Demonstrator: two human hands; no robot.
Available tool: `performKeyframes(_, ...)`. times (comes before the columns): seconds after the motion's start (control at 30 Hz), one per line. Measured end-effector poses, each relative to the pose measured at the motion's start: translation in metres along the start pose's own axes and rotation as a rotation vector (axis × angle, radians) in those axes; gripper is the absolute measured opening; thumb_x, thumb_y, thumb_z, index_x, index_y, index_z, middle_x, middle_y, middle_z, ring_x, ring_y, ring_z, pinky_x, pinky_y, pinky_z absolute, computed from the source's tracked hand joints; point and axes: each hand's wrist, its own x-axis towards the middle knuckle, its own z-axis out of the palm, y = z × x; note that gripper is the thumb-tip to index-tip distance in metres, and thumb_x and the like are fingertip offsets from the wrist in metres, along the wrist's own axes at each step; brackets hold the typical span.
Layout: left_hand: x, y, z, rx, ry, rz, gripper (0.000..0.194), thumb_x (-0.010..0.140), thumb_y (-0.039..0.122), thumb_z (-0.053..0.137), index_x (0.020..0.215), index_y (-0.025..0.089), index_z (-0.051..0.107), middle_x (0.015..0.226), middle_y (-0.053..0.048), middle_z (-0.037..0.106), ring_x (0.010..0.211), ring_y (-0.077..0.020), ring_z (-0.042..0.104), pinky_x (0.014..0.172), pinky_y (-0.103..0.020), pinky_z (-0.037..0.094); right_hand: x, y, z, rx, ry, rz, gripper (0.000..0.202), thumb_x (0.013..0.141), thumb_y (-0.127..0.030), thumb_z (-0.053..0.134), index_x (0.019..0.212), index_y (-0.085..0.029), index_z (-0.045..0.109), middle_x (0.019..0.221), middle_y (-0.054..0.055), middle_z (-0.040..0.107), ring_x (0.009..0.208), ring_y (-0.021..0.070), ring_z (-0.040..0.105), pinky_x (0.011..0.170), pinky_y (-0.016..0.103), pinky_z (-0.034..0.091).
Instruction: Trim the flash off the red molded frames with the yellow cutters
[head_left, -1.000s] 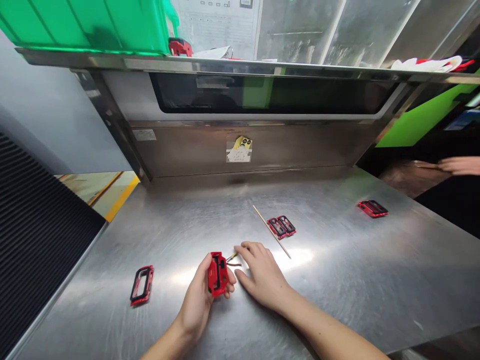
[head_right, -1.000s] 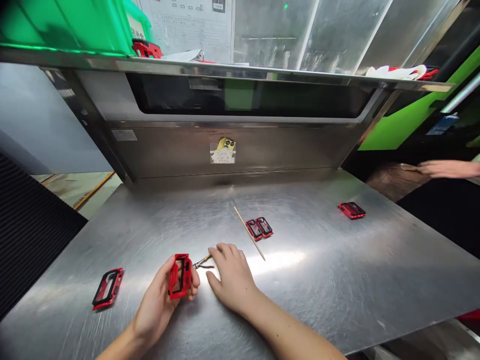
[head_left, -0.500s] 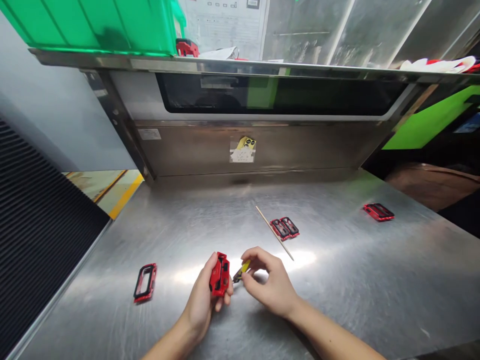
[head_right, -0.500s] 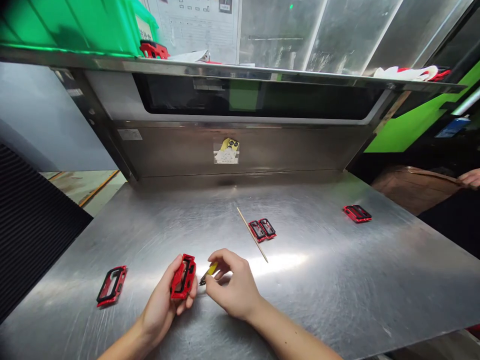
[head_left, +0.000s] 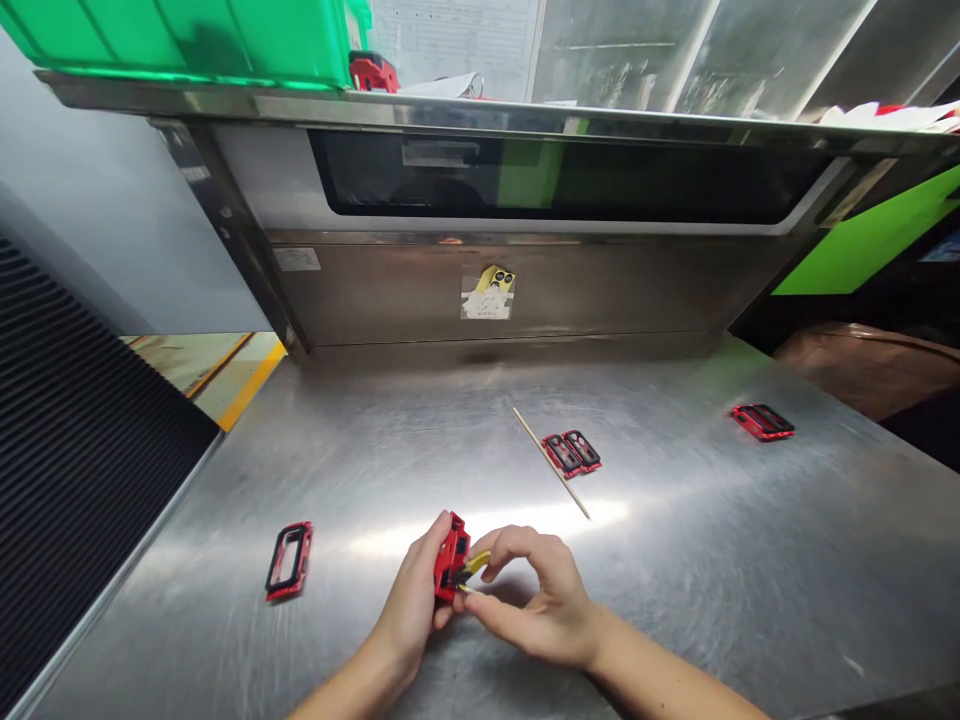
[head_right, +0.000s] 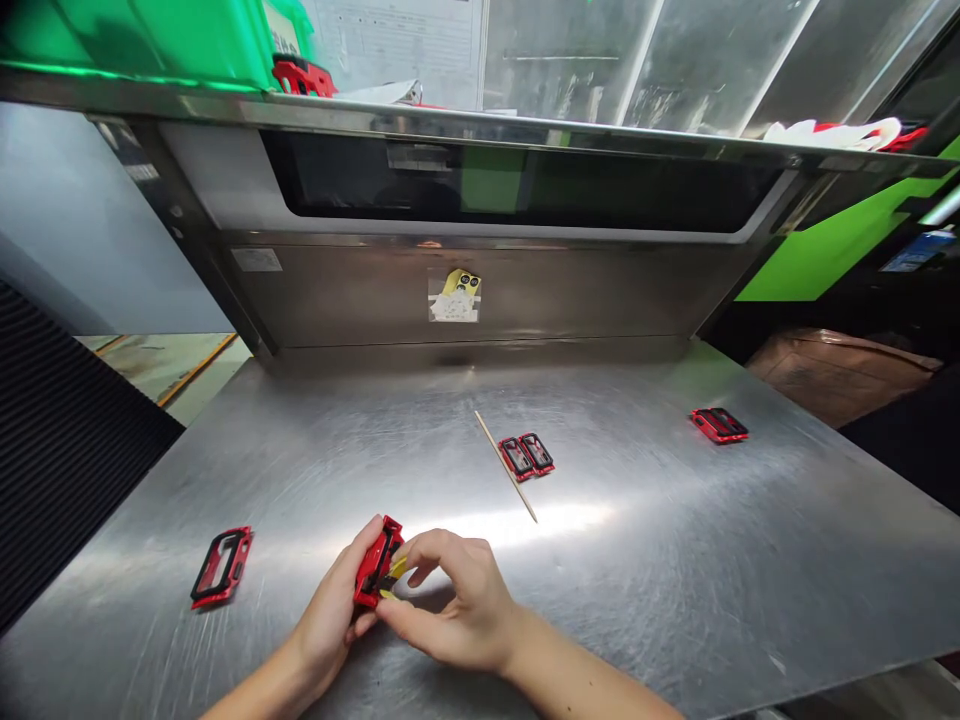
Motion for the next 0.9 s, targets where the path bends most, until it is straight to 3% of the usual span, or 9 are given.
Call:
performKeyframes(0.2, 0.0004, -0.0021, 0.0004, -0.044, 0.005, 0.03, 0.05, 0.067, 0.066, 0.059, 0.056, 0.019, 0.047, 0.04, 0.009, 0.038, 0.032, -0.0045, 0.029, 0.032, -0.017, 0.015, -0.0005, 0.0026, -0.0011, -0.039, -0.061, -0.024, 0.013, 0.084, -0.02, 0.064, 0.086, -0.021, 0.051, 0.082, 0.007, 0.069, 0.075, 0.0192, 0.068, 0.067, 0.027, 0.055)
performKeyframes(0.63, -0.0001, -0.0011, 0.0003, -0.026, 0.025, 0.0, 0.048, 0.065, 0.065, 0.061, 0.057, 0.02, 0.044, 0.043, 0.01, 0.035, 0.034, -0.0052, 0.028, 0.035, -0.018, 0.013, 0.0028, 0.0006, -0.0031, -0.089, -0.138, -0.04, 0.01, 0.082, -0.018, 0.061, 0.086, -0.021, 0.052, 0.082, 0.008, 0.07, 0.071, 0.0182, 0.067, 0.068, 0.027, 0.055)
performKeyframes(0.9, 0.0014, -0.0025, 0.0009, -0.02, 0.015, -0.011, 0.048, 0.064, 0.063, 0.062, 0.056, 0.021, 0.041, 0.046, 0.01, 0.033, 0.039, -0.0057, 0.025, 0.038, -0.019, 0.013, 0.003, -0.0009, -0.0051, -0.197, -0.194, -0.081, 0.005, 0.087, -0.023, 0.054, 0.09, -0.02, 0.057, 0.067, 0.002, 0.066, 0.056, 0.0146, 0.063, 0.053, 0.022, 0.048)
